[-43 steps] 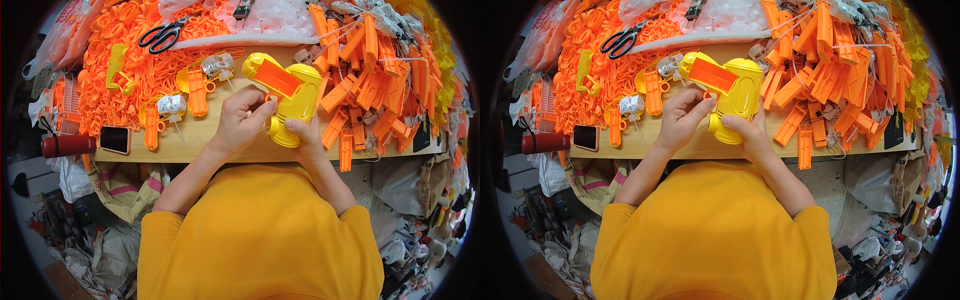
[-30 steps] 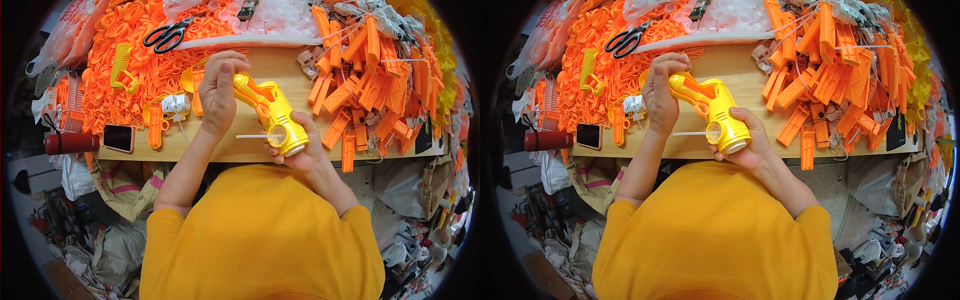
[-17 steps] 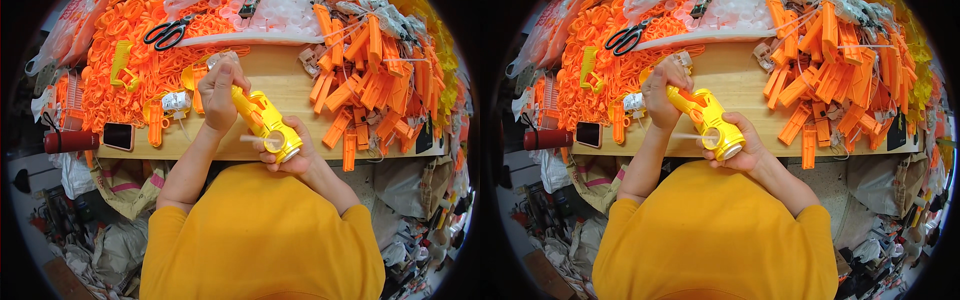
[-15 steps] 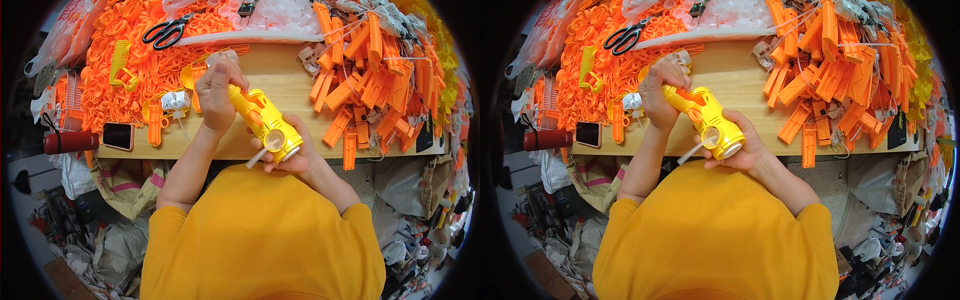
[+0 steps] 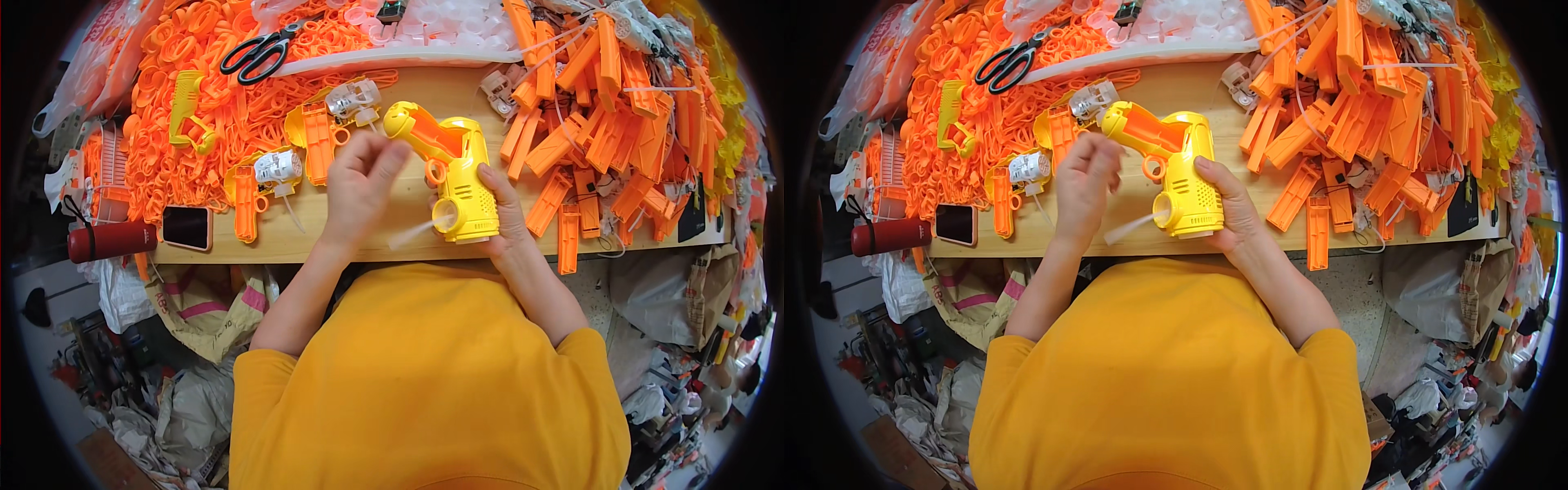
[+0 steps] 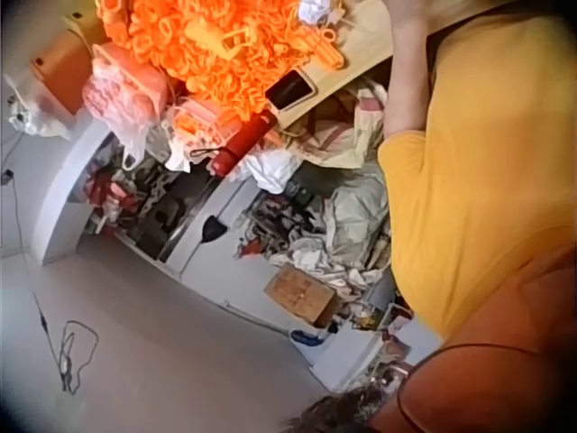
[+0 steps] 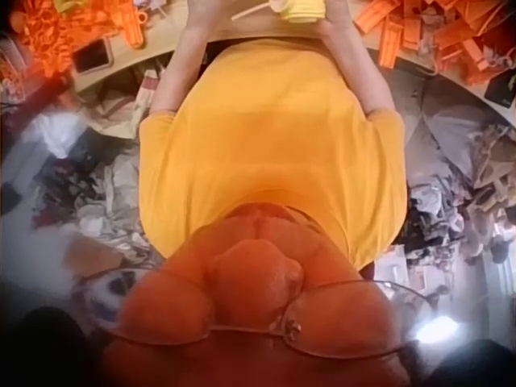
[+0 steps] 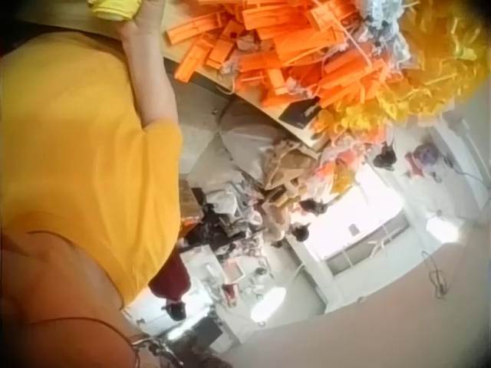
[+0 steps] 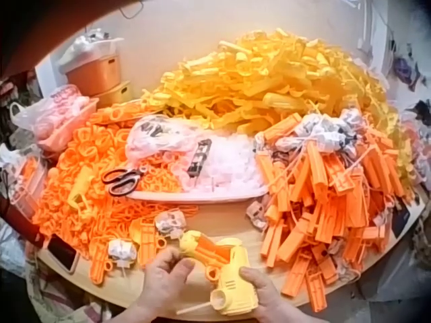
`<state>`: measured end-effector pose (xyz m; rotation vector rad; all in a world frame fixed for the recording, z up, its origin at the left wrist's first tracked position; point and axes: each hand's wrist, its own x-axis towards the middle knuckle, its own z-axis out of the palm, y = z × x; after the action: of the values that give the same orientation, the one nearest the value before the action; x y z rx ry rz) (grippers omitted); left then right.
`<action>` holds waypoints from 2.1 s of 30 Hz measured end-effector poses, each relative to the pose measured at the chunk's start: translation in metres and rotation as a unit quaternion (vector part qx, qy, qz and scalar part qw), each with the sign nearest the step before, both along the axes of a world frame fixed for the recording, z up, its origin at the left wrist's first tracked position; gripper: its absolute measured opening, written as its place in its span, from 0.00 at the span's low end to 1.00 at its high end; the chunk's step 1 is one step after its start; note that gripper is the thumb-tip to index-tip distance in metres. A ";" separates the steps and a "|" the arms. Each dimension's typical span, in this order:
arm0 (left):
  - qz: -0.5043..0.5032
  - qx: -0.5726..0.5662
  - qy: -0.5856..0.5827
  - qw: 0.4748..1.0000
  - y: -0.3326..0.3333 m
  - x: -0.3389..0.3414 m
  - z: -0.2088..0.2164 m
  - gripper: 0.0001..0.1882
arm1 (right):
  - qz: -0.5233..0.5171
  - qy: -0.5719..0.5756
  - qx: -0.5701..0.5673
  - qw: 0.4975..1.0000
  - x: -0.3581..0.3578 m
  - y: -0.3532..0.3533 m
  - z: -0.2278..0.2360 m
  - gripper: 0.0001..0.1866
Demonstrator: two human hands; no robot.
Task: Assembling plastic components to build toy guns at a factory workbench.
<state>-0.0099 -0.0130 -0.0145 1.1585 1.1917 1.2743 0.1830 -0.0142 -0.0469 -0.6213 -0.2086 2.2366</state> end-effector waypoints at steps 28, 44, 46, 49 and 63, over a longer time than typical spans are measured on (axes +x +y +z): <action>-0.131 0.042 0.239 0.961 -0.017 0.016 0.037 0.24 | -0.092 -0.060 0.097 0.989 -0.007 0.005 0.018 0.33; -0.072 0.034 0.149 0.986 -0.025 0.035 -0.002 0.18 | -0.110 -0.099 0.157 0.976 -0.009 0.001 0.001 0.35; -0.060 0.050 0.139 0.987 -0.022 0.034 -0.002 0.19 | -0.113 -0.083 0.157 0.978 -0.010 -0.001 0.003 0.35; -0.082 0.012 0.147 0.986 -0.017 0.028 -0.004 0.19 | -0.121 -0.149 0.148 0.970 -0.005 -0.003 -0.002 0.34; -0.070 -0.074 -0.016 0.995 -0.016 0.041 -0.015 0.21 | -0.149 -0.239 0.135 0.950 -0.015 0.003 0.014 0.27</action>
<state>0.0310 -0.0291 -0.0291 1.0883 1.1407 1.0781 0.1680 -0.0111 -0.0326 -0.9664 -0.6108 1.7000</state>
